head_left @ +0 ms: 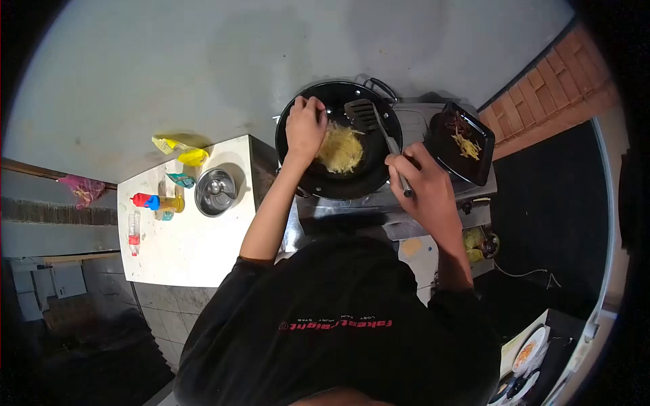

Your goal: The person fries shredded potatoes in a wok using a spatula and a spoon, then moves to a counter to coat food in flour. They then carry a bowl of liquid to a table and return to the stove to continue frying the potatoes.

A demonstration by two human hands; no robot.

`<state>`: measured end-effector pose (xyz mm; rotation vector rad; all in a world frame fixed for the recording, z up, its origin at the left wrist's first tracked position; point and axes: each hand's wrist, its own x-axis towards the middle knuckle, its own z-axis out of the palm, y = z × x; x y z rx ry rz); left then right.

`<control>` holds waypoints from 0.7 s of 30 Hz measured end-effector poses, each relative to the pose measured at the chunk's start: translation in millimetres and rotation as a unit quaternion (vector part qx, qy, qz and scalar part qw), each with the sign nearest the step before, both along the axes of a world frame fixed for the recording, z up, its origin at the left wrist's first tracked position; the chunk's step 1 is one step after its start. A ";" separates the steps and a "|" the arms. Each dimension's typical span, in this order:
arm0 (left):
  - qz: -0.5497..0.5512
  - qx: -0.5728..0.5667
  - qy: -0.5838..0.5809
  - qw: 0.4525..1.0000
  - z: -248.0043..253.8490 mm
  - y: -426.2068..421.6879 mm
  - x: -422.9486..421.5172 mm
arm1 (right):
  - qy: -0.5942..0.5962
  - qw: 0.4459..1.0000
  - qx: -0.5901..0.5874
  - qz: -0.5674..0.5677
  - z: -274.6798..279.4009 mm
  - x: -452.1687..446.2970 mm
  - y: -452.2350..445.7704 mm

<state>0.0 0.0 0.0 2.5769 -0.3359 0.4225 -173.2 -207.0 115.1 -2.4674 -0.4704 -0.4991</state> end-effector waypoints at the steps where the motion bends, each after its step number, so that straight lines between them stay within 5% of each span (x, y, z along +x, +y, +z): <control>1: -0.040 -0.092 0.008 0.995 1.7 1.3 1.8 | -0.001 1.000 0.004 -0.003 -1.0 -0.1 0.2; 5: -0.095 -0.252 0.008 0.963 10.0 0.4 -7.3 | 0.007 1.000 0.009 -0.006 -4.2 1.8 -3.2; 9: -0.076 -0.260 -0.035 0.962 25.0 24.4 -34.9 | 0.006 0.998 0.055 -0.018 -20.5 10.3 -7.6; 11: -0.039 -0.286 -0.023 0.957 27.8 43.1 -49.6 | -0.025 0.977 0.210 -0.038 -47.4 25.8 -13.2; 12: -0.023 -0.295 -0.016 0.955 26.9 53.5 -56.9 | 0.075 0.946 0.301 -0.096 -66.1 30.7 -15.5; 21: 0.042 -0.240 -0.085 0.966 6.5 119.7 -117.3 | 0.208 0.902 0.356 -0.130 -106.6 43.1 12.8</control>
